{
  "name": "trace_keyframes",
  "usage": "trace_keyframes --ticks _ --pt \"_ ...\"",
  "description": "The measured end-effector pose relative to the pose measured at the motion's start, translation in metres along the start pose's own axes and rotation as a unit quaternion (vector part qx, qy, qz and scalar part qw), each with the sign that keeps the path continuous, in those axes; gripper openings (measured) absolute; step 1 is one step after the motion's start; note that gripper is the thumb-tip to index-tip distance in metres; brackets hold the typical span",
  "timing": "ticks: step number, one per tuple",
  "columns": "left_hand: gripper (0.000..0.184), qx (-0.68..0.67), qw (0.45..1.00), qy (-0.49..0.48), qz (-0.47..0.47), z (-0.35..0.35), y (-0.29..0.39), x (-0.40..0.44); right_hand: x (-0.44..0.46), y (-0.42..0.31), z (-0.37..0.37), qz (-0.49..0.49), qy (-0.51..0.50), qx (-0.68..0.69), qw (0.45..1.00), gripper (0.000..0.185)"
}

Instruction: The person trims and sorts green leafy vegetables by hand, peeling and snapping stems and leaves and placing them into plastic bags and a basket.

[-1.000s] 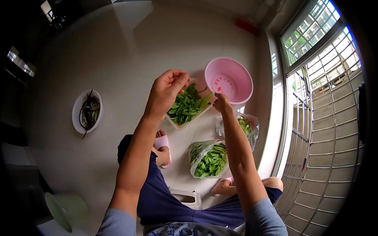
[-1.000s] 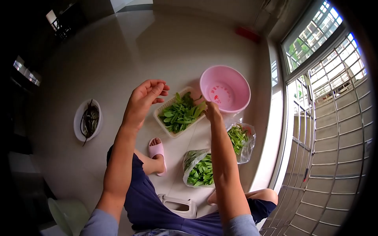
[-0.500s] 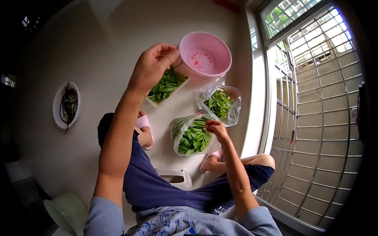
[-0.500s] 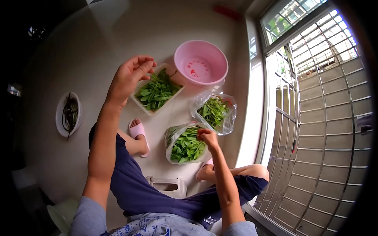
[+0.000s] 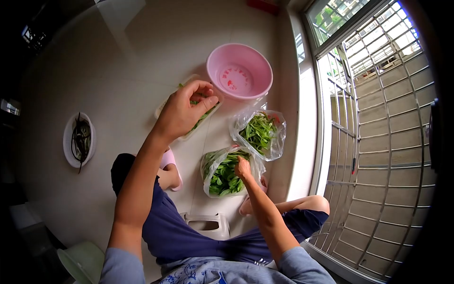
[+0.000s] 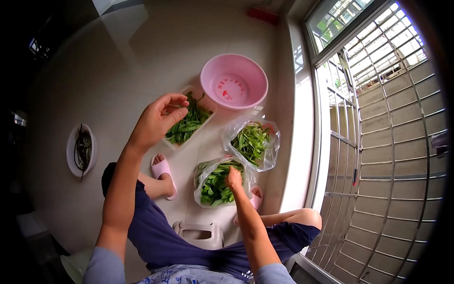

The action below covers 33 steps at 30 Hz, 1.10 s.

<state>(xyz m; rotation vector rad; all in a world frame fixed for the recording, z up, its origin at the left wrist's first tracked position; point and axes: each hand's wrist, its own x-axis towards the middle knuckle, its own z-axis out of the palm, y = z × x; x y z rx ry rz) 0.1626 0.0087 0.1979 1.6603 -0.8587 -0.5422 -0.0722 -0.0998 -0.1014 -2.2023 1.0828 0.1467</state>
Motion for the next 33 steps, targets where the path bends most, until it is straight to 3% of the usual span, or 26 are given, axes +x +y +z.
trace_keyframes --ticks 3,6,8,14,17,18,20,21,22,24,30,32,33 --pt "0.029 0.015 1.0 -0.012 -0.013 -0.004 0.001 -0.003 0.01 0.002 0.006 -0.093 0.029 -0.01 0.995 0.037" --pt "0.03 0.03 0.999 -0.013 -0.018 -0.008 0.0 -0.004 0.018 0.0 0.011 -0.058 -0.051 -0.104 0.992 0.032" --pt "0.029 0.032 0.999 -0.03 -0.015 -0.009 0.0 -0.003 0.016 -0.001 0.012 -0.057 -0.045 -0.16 0.984 0.025" --pt "0.03 0.03 0.998 -0.047 -0.003 -0.006 0.0 -0.001 -0.007 0.013 0.004 -0.082 -0.053 -0.123 0.988 0.014" --pt "0.031 0.033 0.997 -0.072 -0.013 -0.002 0.005 -0.003 -0.029 -0.014 -0.037 -0.082 -0.108 -0.055 0.989 0.012" --pt "0.031 0.031 0.997 -0.072 -0.011 -0.001 0.004 -0.003 -0.03 -0.013 -0.046 -0.122 -0.115 -0.024 0.986 0.013" --pt "0.03 0.056 0.994 -0.081 0.037 0.004 0.0 -0.005 -0.032 -0.021 -0.07 -0.119 -0.148 -0.002 0.982 0.013" --pt "0.03 0.054 0.994 -0.081 0.04 0.006 0.001 -0.006 -0.04 -0.039 -0.093 -0.07 -0.156 0.047 0.984 0.014" --pt "0.029 0.078 0.99 -0.116 0.021 0.008 0.002 -0.007 -0.038 -0.041 -0.106 -0.032 -0.206 0.103 0.973 0.014" --pt "0.027 0.101 0.983 -0.151 0.008 0.013 0.0 -0.01 -0.051 -0.064 -0.133 0.06 -0.227 0.374 0.897 0.018" --pt "0.029 0.16 0.95 -0.248 0.101 0.034 -0.014 -0.023 -0.089 -0.099 -0.19 0.015 -0.288 0.484 0.826 0.027" --pt "0.028 0.177 0.94 -0.275 0.092 0.041 -0.013 -0.028 -0.097 -0.105 -0.193 -0.016 -0.262 0.498 0.826 0.025" --pt "0.028 0.151 0.936 -0.316 0.019 0.045 -0.011 -0.03 -0.099 -0.105 -0.192 -0.039 -0.241 0.486 0.84 0.024"
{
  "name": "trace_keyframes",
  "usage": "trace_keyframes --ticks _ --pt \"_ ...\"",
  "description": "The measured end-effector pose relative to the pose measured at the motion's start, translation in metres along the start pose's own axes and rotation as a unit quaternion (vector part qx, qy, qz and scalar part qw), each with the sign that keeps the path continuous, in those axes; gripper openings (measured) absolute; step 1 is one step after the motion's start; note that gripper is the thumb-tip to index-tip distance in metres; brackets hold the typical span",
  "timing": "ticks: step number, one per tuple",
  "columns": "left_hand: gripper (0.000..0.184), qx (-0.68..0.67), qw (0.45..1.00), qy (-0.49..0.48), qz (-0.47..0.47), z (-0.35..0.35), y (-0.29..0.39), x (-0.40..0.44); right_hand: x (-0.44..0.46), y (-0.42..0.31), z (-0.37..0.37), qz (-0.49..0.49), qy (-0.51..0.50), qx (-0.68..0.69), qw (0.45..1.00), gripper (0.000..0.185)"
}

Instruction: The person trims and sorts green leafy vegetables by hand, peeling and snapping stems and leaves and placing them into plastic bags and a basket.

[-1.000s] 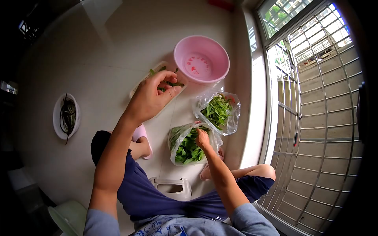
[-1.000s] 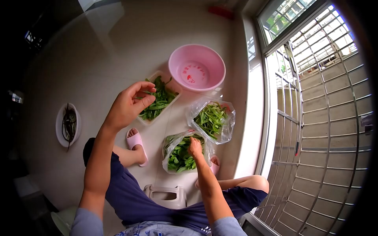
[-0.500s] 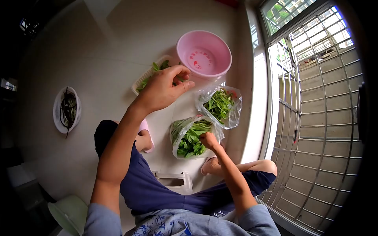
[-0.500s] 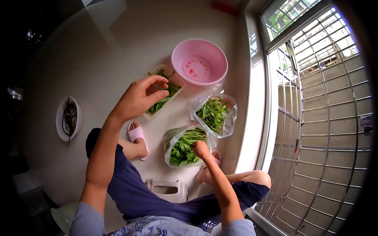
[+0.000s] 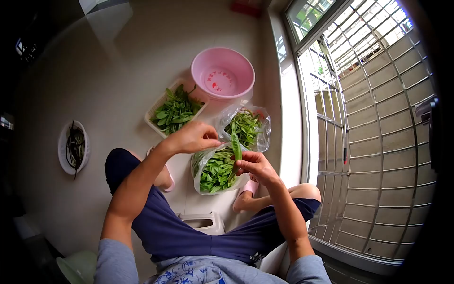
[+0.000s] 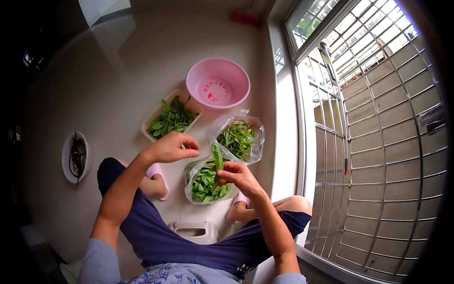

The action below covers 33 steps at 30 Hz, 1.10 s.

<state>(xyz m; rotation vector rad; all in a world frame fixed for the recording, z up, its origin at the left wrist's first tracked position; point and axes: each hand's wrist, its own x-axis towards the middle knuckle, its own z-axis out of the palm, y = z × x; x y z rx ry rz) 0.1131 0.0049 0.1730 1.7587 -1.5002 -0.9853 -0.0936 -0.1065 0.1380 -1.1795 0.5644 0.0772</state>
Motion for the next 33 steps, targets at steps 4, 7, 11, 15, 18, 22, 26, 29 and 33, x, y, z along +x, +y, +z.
trace_keyframes --ticks 4,7,11,15,18,22,26,29,33 --pt "0.033 -0.174 0.978 -0.074 -0.092 0.019 0.0 0.003 0.004 -0.002 0.007 -0.053 0.026 -0.034 0.998 0.022" --pt "0.034 -0.253 0.957 -0.1 -0.104 0.027 -0.006 0.006 0.007 -0.004 0.008 -0.059 0.038 -0.057 0.996 0.023" --pt "0.036 -0.352 0.918 -0.14 -0.117 0.042 -0.01 0.009 0.007 -0.005 0.007 -0.092 0.067 0.031 0.993 0.025" --pt "0.033 -0.39 0.901 -0.126 -0.141 0.047 -0.006 0.012 0.006 -0.005 0.004 -0.105 0.062 0.1 0.987 0.024" --pt "0.028 -0.399 0.899 -0.109 -0.143 0.047 -0.008 0.013 0.005 -0.003 0.003 -0.111 0.042 0.13 0.984 0.026" --pt "0.023 -0.395 0.902 -0.108 -0.137 0.045 -0.005 0.013 0.007 0.001 -0.008 -0.093 0.055 0.248 0.963 0.025" --pt "0.02 -0.408 0.893 -0.124 -0.142 0.046 -0.006 0.013 0.005 -0.002 -0.009 -0.104 0.087 0.29 0.947 0.015" --pt "0.018 -0.417 0.885 -0.151 -0.139 0.046 -0.006 0.013 0.005 -0.002 -0.006 -0.123 0.112 0.218 0.962 0.011" --pt "0.019 -0.4 0.888 -0.17 -0.149 0.039 -0.005 0.012 0.004 -0.001 -0.008 -0.158 0.202 -0.036 0.966 0.009"
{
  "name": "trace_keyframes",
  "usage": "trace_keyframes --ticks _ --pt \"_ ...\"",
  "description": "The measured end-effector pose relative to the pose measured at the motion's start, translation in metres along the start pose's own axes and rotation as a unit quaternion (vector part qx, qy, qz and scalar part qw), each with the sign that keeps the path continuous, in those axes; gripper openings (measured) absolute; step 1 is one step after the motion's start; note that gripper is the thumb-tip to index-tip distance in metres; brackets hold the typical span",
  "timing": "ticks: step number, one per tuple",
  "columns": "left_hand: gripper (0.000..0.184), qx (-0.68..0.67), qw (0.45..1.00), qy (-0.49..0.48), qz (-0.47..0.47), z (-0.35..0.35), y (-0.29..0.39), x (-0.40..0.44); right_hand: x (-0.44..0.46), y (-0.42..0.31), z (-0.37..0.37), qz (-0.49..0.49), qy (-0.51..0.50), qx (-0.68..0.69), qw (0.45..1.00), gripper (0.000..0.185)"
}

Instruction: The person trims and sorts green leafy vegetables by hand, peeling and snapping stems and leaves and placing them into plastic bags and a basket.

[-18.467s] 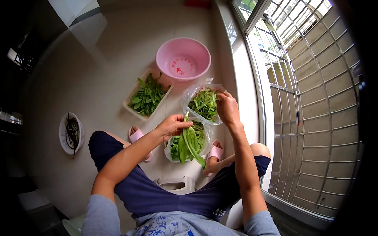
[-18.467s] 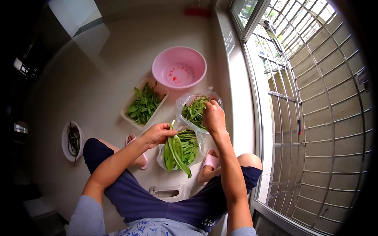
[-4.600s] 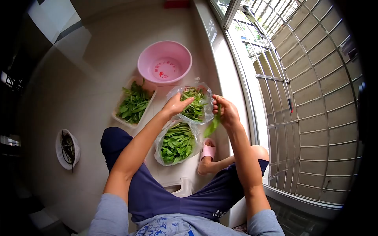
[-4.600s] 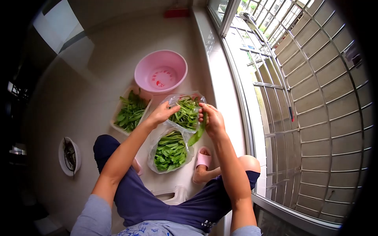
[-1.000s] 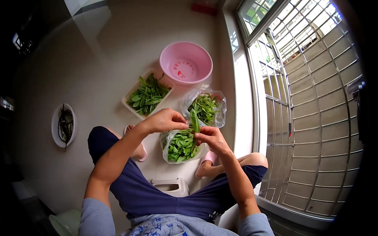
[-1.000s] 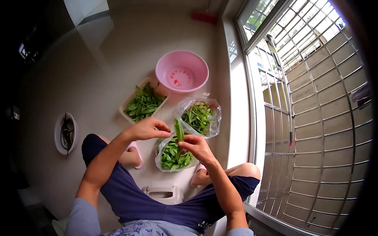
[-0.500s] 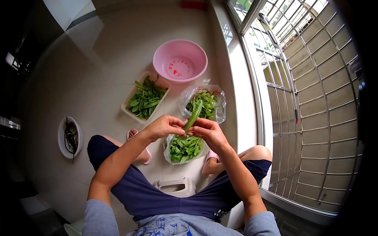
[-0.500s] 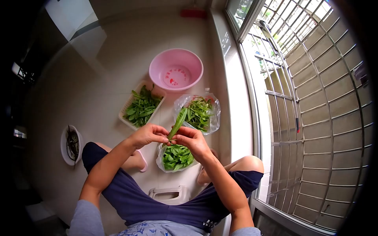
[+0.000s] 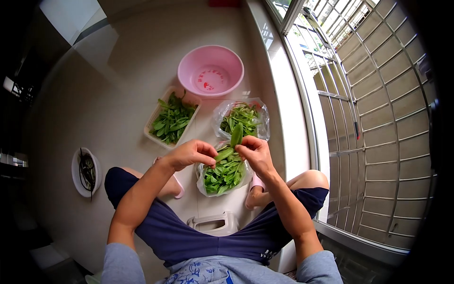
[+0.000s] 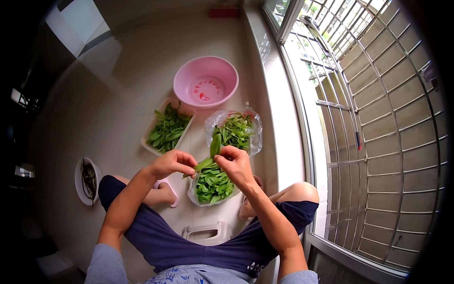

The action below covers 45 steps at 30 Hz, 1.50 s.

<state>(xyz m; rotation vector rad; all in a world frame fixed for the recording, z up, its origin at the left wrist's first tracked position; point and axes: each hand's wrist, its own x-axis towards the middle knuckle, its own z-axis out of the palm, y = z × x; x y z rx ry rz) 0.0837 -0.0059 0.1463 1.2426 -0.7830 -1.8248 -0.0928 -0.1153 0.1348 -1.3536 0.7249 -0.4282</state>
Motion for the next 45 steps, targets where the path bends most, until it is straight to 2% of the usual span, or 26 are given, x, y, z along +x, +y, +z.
trace_keyframes --ticks 1,2,4,6,8,10,12,14,15,16,17,18,19,20,22,24,27,32,34,36,38,39,41,43,44,45 --pt "0.018 0.015 1.0 -0.004 -0.002 -0.001 0.004 -0.001 -0.003 -0.005 0.002 -0.044 0.017 -0.055 0.997 0.009" --pt "0.018 0.031 0.999 -0.007 -0.003 -0.004 0.006 -0.002 -0.003 -0.005 0.0 -0.044 0.019 -0.055 0.997 0.009" --pt "0.017 0.058 0.998 -0.023 0.005 -0.013 0.009 -0.002 -0.003 -0.006 -0.009 -0.103 -0.008 -0.155 0.983 0.006" --pt "0.017 0.101 0.995 -0.023 -0.015 -0.02 0.014 -0.005 -0.003 -0.011 -0.025 -0.051 0.004 -0.098 0.994 0.007" --pt "0.016 0.13 0.991 -0.01 0.0 -0.019 0.02 0.002 -0.005 -0.016 -0.038 -0.066 0.025 -0.16 0.985 0.01" --pt "0.017 0.156 0.986 0.041 0.047 -0.016 0.023 0.013 -0.01 -0.02 -0.039 -0.155 0.068 -0.235 0.957 0.01" --pt "0.028 0.174 0.977 0.104 0.069 -0.004 0.027 0.034 -0.013 -0.018 -0.036 -0.172 0.098 -0.256 0.946 0.008" --pt "0.035 0.181 0.957 0.17 0.15 0.007 0.021 0.063 -0.013 -0.01 -0.037 -0.246 0.155 -0.36 0.886 0.006" --pt "0.035 0.182 0.957 0.167 0.152 0.006 0.015 0.074 -0.013 -0.008 -0.039 -0.262 0.162 -0.41 0.858 0.006" --pt "0.037 0.309 0.902 0.223 0.2 0.006 0.011 0.084 -0.012 -0.007 -0.039 -0.287 0.171 -0.445 0.831 0.006" --pt "0.039 0.429 0.825 0.275 0.244 0.006 0.007 0.092 -0.013 -0.008 -0.04 -0.299 0.175 -0.465 0.815 0.006" --pt "0.039 0.43 0.825 0.274 0.245 0.012 0.015 0.09 -0.014 -0.009 -0.039 -0.311 0.178 -0.483 0.799 0.006" --pt "0.037 0.31 0.908 0.199 0.202 0.021 0.028 0.082 -0.014 -0.009 -0.037 -0.306 0.181 -0.489 0.797 0.006" --pt "0.036 0.182 0.964 0.119 0.151 0.027 0.037 0.077 -0.014 -0.007 -0.038 -0.304 0.184 -0.488 0.797 0.006" --pt "0.032 0.152 0.971 0.089 0.16 0.031 0.039 0.073 -0.014 -0.003 -0.039 -0.306 0.176 -0.511 0.784 0.006" --pt "0.028 0.117 0.976 0.064 0.169 0.032 0.035 0.071 -0.014 -0.002 -0.037 -0.3 0.174 -0.512 0.786 0.006" --pt "0.015 0.194 0.943 0.121 0.242 0.034 0.027 0.072 -0.012 -0.001 -0.032 -0.299 0.156 -0.519 0.785 0.006" --pt "0.011 0.224 0.929 0.153 0.25 0.038 0.028 0.058 -0.011 0.006 -0.022 -0.317 0.107 -0.5 0.799 0.008" --pt "0.01 0.284 0.915 0.148 0.246 0.036 0.024 0.053 -0.013 0.01 -0.015 -0.304 0.08 -0.49 0.813 0.006" --pt "0.008 0.363 0.871 0.172 0.283 0.03 0.012 0.052 -0.015 0.015 -0.008 -0.302 0.059 -0.483 0.82 0.006" --pt "0.006 0.44 0.82 0.219 0.292 0.026 -0.005 0.052 -0.019 0.017 -0.001 -0.272 0.042 -0.465 0.842 0.006" --pt "0.006 0.439 0.82 0.223 0.293 0.026 -0.01 0.051 -0.02 0.019 0.004 -0.26 0.037 -0.438 0.86 0.006" --pt "0.006 0.52 0.748 0.238 0.336 0.028 -0.018 0.052 -0.02 0.02 0.01 -0.248 0.03 -0.411 0.877 0.008" --pt "0.007 0.516 0.743 0.242 0.349 0.032 -0.018 0.054 -0.019 0.02 0.012 -0.162 0.02 -0.335 0.928 0.012" --pt "0.008 0.514 0.738 0.244 0.363 0.034 -0.017 0.055 -0.019 0.018 0.011 -0.163 0.02 -0.335 0.928 0.012" --pt "0.009 0.516 0.729 0.258 0.369 0.034 -0.016 0.057 -0.018 0.015 0.008 -0.088 0.013 -0.281 0.956 0.014"
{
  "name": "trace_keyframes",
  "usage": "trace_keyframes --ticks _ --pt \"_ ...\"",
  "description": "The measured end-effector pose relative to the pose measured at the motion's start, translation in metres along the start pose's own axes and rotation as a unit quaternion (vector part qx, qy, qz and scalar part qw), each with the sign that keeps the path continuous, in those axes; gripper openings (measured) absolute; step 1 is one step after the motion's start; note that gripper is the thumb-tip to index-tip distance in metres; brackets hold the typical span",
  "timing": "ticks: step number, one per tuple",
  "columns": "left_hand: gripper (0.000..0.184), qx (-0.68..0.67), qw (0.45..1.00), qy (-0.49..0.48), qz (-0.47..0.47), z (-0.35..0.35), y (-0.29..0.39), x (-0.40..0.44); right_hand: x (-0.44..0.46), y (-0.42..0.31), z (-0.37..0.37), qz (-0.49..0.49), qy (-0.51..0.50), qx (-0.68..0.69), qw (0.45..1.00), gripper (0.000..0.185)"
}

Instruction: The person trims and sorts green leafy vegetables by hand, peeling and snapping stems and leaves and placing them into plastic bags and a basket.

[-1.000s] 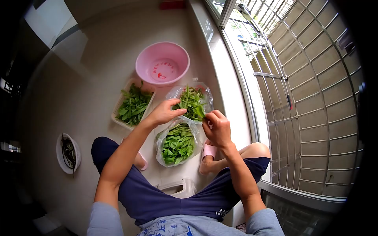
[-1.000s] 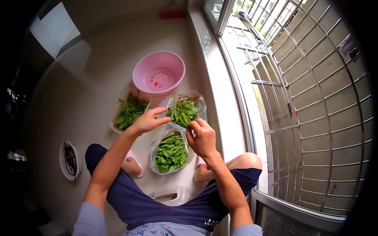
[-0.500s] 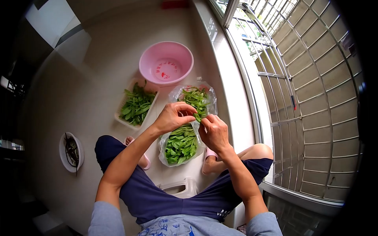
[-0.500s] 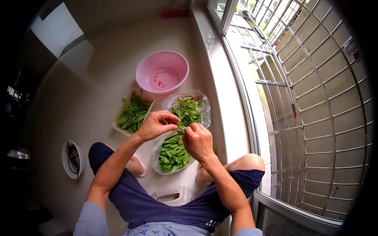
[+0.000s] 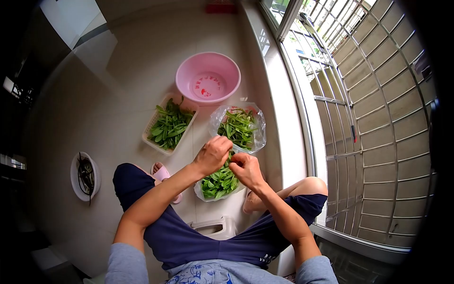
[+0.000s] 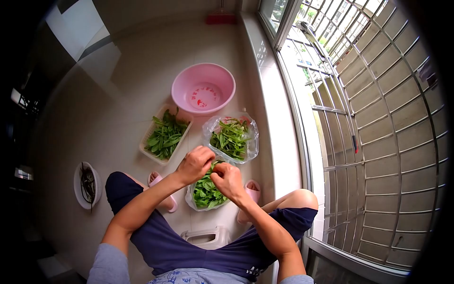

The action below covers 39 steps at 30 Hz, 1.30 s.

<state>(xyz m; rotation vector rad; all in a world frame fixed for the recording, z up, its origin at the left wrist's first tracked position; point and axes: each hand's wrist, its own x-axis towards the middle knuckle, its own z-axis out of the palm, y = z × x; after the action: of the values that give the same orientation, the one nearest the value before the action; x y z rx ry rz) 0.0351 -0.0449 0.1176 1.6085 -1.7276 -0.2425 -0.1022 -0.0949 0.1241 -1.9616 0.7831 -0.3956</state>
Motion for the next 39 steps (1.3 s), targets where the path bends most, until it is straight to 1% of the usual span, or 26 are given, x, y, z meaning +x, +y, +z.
trace_keyframes --ticks 1,2,3,4,5,7,9,11,12,13,15,16,18,19,21,22,23,25,27,29,30,31,32,33,34,39 --pt "0.009 0.0 1.0 0.001 0.001 0.001 -0.006 0.003 0.001 -0.001 -0.003 0.072 -0.023 0.06 0.995 0.015" --pt "0.01 0.012 0.999 0.034 -0.032 0.003 -0.015 0.009 -0.001 -0.002 -0.004 0.071 -0.04 0.066 0.995 0.016" --pt "0.01 0.023 0.995 0.068 -0.066 0.002 -0.021 0.017 -0.005 -0.003 -0.002 0.016 -0.004 0.047 0.999 0.016" --pt "0.01 -0.071 0.982 0.093 -0.15 0.003 -0.025 0.024 -0.007 -0.002 -0.002 0.007 0.007 0.029 1.0 0.016" --pt "0.01 -0.07 0.982 0.095 -0.15 0.004 -0.028 0.032 -0.007 -0.002 -0.003 -0.002 0.017 0.011 1.0 0.015" --pt "0.013 -0.124 0.965 0.128 -0.194 0.009 -0.03 0.045 -0.006 0.004 -0.008 0.006 0.002 0.001 1.0 0.015" --pt "0.013 -0.102 0.966 0.14 -0.193 0.015 -0.032 0.055 -0.006 0.013 -0.01 0.015 -0.012 -0.009 1.0 0.015" --pt "0.013 -0.059 0.968 0.101 -0.224 0.023 -0.039 0.063 -0.007 0.02 -0.009 0.018 -0.034 -0.035 0.999 0.014" --pt "0.012 -0.07 0.962 0.074 -0.254 0.028 -0.044 0.066 -0.008 0.019 -0.008 0.011 -0.048 -0.045 0.998 0.014" --pt "0.012 -0.07 0.961 0.076 -0.255 0.035 -0.051 0.066 -0.009 0.021 -0.007 0.018 -0.069 -0.054 0.996 0.014" --pt "0.026 -0.15 0.967 0.069 -0.192 0.042 -0.06 0.068 -0.011 0.02 -0.006 0.034 -0.101 -0.093 0.99 0.015" --pt "0.026 -0.149 0.967 0.07 -0.194 0.042 -0.062 0.068 -0.01 0.021 -0.007 0.034 -0.102 -0.092 0.99 0.015" --pt "0.04 -0.11 0.968 -0.01 -0.226 0.038 -0.067 0.065 -0.009 0.023 -0.008 0.028 -0.109 -0.086 0.99 0.015" --pt "0.04 -0.109 0.968 -0.01 -0.228 0.036 -0.07 0.064 -0.009 0.023 -0.007 0.027 -0.111 -0.085 0.99 0.015" --pt "0.046 -0.215 0.949 -0.029 -0.23 0.029 -0.077 0.063 -0.008 0.025 -0.005 0.023 -0.106 -0.086 0.99 0.014" --pt "0.047 -0.186 0.963 0.016 -0.193 0.026 -0.08 0.062 -0.007 0.024 -0.004 0.022 -0.108 -0.086 0.99 0.014" --pt "0.047 -0.185 0.963 0.018 -0.195 0.024 -0.081 0.06 -0.006 0.024 -0.003 0.03 -0.122 -0.094 0.988 0.014" --pt "0.046 -0.2 0.944 0.062 -0.254 -0.008 -0.057 0.062 -0.005 0.022 -0.001 0.033 -0.141 -0.104 0.984 0.014" --pt "0.044 -0.201 0.937 0.088 -0.273 -0.039 -0.047 0.06 -0.004 0.028 0.001 0.024 -0.126 -0.098 0.987 0.016" --pt "0.041 -0.239 0.924 0.177 -0.242 -0.07 -0.051 0.051 -0.001 0.04 0.008 0.051 -0.122 -0.095 0.987 0.016" --pt "0.036 -0.25 0.91 0.221 -0.246 -0.091 -0.046 0.047 0.005 0.041 0.015 0.047 -0.111 -0.104 0.987 0.016" --pt "0.036 -0.245 0.908 0.23 -0.251 -0.105 -0.05 0.041 0.011 0.041 0.023 0.045 -0.101 -0.112 0.988 0.016" --pt "0.033 -0.238 0.903 0.268 -0.238 -0.119 -0.055 0.033 0.02 0.039 0.032 0.005 -0.081 -0.129 0.988 0.016" --pt "0.031 -0.231 0.897 0.305 -0.223 -0.131 -0.058 0.026 0.034 0.031 0.043 0.008 -0.077 -0.126 0.989 0.016" --pt "0.024 -0.245 0.886 0.297 -0.258 -0.145 -0.052 0.019 0.05 0.024 0.056 -0.02 -0.057 -0.134 0.989 0.016" --pt "0.025 -0.194 0.879 0.328 -0.285 -0.176 -0.063 -0.019 0.152 -0.009 0.13 -0.101 0.005 -0.244 0.964 0.013"
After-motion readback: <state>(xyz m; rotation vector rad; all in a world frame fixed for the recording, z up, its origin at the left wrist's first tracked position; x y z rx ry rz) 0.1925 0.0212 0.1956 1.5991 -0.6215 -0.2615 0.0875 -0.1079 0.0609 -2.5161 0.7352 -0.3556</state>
